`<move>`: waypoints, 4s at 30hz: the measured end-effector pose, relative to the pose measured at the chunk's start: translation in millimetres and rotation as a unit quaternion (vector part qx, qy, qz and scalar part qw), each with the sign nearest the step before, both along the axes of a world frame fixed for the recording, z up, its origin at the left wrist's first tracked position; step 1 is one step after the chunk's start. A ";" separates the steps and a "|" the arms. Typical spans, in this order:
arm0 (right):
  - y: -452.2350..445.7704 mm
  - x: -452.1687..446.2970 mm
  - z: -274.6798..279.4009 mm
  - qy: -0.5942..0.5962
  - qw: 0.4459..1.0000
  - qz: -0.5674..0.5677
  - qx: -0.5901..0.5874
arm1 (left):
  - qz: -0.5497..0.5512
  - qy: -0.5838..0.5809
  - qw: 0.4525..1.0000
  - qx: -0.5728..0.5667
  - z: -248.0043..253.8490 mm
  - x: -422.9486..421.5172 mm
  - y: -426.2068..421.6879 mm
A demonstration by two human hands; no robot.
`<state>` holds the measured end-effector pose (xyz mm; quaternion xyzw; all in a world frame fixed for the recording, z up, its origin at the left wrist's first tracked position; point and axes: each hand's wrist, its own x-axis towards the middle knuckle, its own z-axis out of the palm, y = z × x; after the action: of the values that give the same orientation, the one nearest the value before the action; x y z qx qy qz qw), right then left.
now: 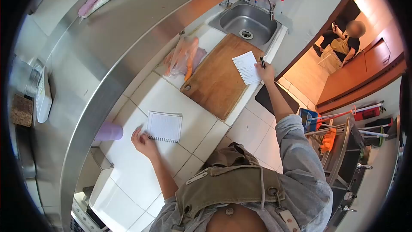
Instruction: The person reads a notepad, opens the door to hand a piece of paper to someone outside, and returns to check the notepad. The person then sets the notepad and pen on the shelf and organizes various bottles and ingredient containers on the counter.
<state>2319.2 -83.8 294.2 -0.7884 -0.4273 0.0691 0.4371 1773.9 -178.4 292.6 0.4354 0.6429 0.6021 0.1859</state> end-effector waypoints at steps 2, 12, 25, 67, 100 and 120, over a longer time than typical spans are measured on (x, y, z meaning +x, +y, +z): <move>3.4 0.4 -0.6 -0.022 0.999 0.026 0.008 | 0.002 0.022 1.000 0.003 -2.7 0.3 -0.2; -10.2 9.5 -1.6 -0.039 0.999 0.025 0.012 | 0.004 0.095 0.994 -0.053 -15.9 -10.5 9.3; -52.9 27.4 26.5 0.292 0.932 0.063 -0.205 | 0.071 0.132 0.985 -0.080 -18.4 -9.2 19.9; -343.7 593.2 234.3 0.198 0.947 -0.143 0.210 | 0.131 0.298 0.921 0.213 56.5 252.6 69.3; -29.5 1079.0 149.0 0.355 0.826 -0.404 0.168 | 0.446 0.243 0.843 0.175 47.8 597.0 144.0; -1.8 1102.5 -62.1 -0.202 0.944 -0.161 -0.205 | 0.366 0.228 0.885 0.178 40.0 614.1 123.9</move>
<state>3421.7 -85.5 232.1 -0.9169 -0.3502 -0.0770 0.1754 2388.0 -54.5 332.5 0.3197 0.6636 0.6157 -0.2798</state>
